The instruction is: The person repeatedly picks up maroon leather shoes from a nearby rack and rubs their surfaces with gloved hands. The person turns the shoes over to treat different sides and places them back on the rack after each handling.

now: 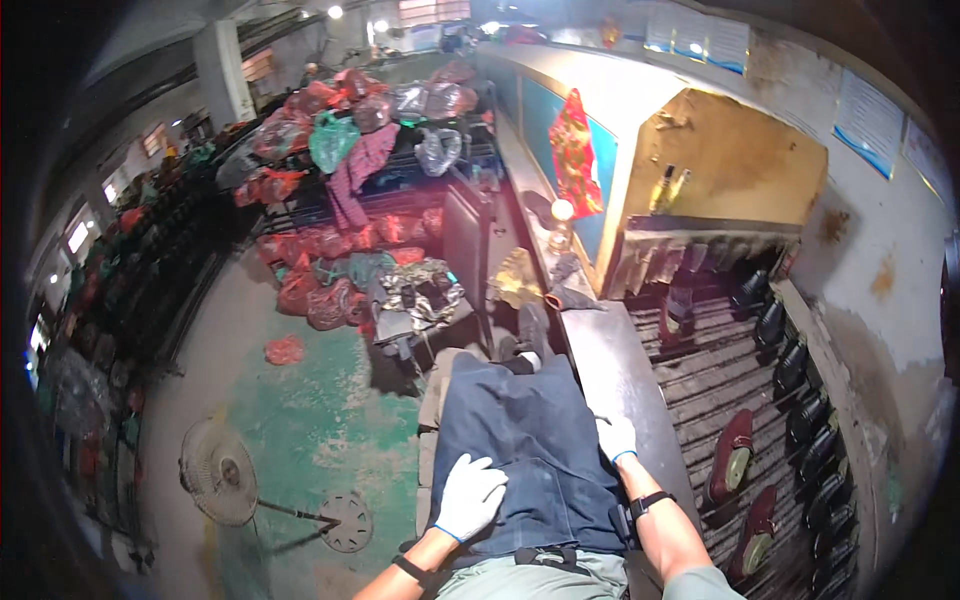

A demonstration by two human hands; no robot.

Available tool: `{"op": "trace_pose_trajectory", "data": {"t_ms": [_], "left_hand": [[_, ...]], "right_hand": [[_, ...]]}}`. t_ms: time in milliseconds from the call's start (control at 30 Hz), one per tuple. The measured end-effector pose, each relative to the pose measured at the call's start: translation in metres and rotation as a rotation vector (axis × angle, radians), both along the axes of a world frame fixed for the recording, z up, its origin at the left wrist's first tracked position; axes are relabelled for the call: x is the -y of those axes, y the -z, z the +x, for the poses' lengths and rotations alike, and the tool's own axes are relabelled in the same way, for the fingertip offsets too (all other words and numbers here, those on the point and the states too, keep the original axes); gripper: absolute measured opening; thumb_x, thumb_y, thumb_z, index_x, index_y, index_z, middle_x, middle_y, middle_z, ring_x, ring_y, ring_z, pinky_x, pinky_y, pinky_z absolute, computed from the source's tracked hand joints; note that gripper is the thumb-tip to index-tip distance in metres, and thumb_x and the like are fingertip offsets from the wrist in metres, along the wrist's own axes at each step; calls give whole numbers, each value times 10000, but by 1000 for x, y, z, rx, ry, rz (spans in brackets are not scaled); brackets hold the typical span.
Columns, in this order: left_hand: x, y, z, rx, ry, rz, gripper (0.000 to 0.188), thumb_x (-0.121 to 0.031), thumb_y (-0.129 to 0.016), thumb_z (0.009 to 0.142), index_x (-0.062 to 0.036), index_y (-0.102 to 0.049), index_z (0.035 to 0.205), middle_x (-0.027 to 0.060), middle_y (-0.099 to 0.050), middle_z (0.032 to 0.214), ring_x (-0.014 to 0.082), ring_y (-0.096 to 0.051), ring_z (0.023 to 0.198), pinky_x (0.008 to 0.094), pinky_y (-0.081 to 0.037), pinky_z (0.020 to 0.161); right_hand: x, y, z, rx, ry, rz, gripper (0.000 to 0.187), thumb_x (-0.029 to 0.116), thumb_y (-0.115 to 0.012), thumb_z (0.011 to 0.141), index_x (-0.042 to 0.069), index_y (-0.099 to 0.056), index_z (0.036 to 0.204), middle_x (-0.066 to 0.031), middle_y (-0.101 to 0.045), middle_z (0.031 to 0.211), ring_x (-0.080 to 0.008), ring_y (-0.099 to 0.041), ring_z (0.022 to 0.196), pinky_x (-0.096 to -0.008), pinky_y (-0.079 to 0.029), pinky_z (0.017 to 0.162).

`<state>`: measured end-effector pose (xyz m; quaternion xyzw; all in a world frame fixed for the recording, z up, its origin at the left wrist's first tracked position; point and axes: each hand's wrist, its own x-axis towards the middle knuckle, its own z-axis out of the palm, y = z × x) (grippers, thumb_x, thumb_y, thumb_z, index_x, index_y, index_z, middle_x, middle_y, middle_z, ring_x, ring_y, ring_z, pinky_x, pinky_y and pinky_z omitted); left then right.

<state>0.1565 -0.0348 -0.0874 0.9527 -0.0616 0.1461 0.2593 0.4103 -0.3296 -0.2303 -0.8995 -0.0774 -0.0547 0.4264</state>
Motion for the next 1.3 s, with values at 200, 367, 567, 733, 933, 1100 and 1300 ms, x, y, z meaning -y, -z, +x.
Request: {"op": "trace_pose_trajectory", "data": {"t_ms": [200,367,567,733,933,1100,1300], "left_hand": [[-6,18,20,2,-31,-54,163,-186,-788,952,-137,-827,1104,71,-809,1142,349,-702,1266,606,-420,1211],[-11,-8,45,-45,-97,-130,103,-139,-787,925,-113,-830,1014,99,-817,1046,328,-749,1028,500,-540,952],[-11,-14,70,-145,-342,-562,154,-67,-714,1033,-31,-841,1114,124,-835,1087,269,-790,1017,374,-600,935],[5,-39,119,-305,-204,-797,192,-77,-679,1078,-3,-825,1178,124,-832,1120,213,-786,1065,339,-599,963],[11,-34,161,-496,46,-1397,338,-121,-602,1150,-11,-704,1453,174,-755,1400,268,-737,1276,379,-567,1113],[32,-28,220,-595,56,-2086,671,-368,-688,1122,-13,-469,1648,231,-645,1537,372,-680,1366,503,-549,1181],[-3,-19,177,-641,-167,-1944,457,-208,-760,1054,46,-649,1417,185,-774,1297,337,-783,1133,465,-657,1002]], "right_hand": [[32,-12,72,77,262,-191,748,199,-751,922,-9,-539,1608,-265,-746,1256,-372,-721,1205,-464,-554,1085],[58,-91,176,91,524,-163,1044,238,-827,864,145,-307,1764,-331,-372,1686,-506,-430,1530,-531,-381,1292],[59,-133,266,26,519,-463,1166,261,-937,802,238,-292,1773,-277,-241,1804,-535,-547,1439,-548,-523,1180],[144,-58,314,131,330,-378,708,294,-814,964,105,-592,1609,-285,-440,1725,-457,-559,1483,-470,-436,1269],[8,-131,131,265,383,133,474,88,-720,1044,-66,-660,1489,-250,-673,1537,-353,-614,1457,-419,-425,1260],[-11,-163,-46,334,-371,75,496,109,-806,862,-24,-735,1334,-285,-742,1347,-426,-751,1205,-467,-610,1063],[25,-100,95,99,284,157,808,143,-788,902,6,-469,1632,-198,-603,1309,-351,-610,1177,-467,-522,1081]]}}
